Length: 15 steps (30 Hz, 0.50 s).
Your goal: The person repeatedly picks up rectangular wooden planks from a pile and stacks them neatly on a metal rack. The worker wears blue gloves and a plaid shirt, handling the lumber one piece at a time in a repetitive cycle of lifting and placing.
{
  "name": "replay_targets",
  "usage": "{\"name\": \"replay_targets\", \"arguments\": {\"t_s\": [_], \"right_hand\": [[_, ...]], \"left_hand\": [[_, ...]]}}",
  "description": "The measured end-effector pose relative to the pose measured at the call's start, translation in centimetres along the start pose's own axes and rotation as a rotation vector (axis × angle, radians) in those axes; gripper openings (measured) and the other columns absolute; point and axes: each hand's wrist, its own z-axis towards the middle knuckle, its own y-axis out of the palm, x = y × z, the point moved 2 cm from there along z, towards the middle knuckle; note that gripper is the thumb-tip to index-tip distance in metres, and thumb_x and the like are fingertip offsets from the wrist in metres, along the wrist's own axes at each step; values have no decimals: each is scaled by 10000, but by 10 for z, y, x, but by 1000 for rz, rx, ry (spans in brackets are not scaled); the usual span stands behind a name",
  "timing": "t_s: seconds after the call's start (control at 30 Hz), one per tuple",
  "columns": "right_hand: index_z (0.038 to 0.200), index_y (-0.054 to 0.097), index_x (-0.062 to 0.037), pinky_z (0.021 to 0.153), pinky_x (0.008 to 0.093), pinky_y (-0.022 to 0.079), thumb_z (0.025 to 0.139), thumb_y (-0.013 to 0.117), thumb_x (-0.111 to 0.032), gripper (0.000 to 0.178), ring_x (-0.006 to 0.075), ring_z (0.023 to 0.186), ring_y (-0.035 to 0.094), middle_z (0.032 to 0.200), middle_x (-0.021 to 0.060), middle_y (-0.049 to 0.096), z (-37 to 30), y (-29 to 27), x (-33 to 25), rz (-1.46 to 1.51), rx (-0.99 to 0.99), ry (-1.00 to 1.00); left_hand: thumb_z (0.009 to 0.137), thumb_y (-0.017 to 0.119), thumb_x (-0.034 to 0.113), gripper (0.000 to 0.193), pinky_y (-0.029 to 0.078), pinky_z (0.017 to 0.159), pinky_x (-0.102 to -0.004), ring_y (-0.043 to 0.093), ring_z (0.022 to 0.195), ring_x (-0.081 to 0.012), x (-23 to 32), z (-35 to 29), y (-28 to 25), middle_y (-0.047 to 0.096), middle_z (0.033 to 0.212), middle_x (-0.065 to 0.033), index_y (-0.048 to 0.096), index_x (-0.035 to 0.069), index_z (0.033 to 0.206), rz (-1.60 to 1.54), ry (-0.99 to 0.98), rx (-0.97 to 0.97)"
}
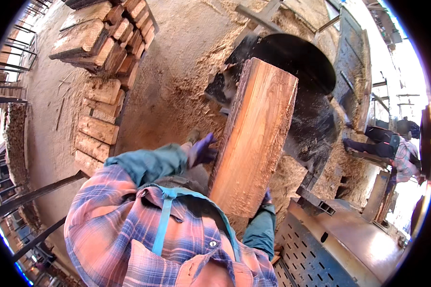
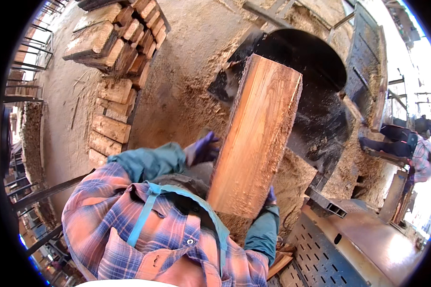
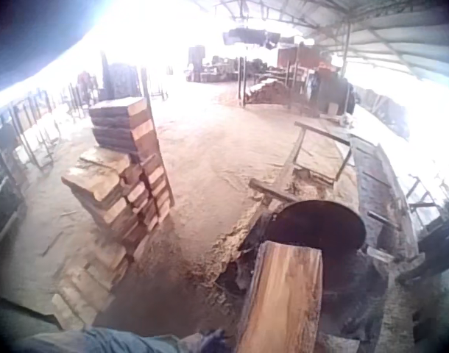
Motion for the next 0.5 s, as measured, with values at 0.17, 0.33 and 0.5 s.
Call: {"name": "replay_targets", "arguments": {"t_s": [0.17, 0.33, 0.5], "right_hand": [[1324, 457, -79, 991, 442, 389, 882, 392, -572, 665, 332, 1136, 500, 1310, 119, 505, 21, -99, 27, -86, 100, 50], [1313, 470, -68, 979, 426, 397, 888, 387, -544, 643, 325, 1130, 502, 1304, 112, 511, 16, -68, 37, -174, 227, -57], [1298, 488, -60, 963, 414, 400, 924, 385, -452, 552, 285, 1142, 493, 1295, 99, 517, 22, -53, 80, -137, 182, -37]], "left_hand": [[868, 430, 613, 665, 467, 894, -404, 622, 944, -264, 77, 82, 70, 645, 1083, -120, 565, 47, 1190, -199, 122, -109], [913, 400, 474, 504, 449, 855, -373, 609, 908, -230, 28, 149, -5, 647, 1059, -106, 614, 57, 1100, -70, 454, 86], [913, 406, 450, 489, 467, 861, -382, 626, 869, -240, 48, 30, -43, 634, 1079, -128, 580, 39, 1114, -196, 299, 111]]}}
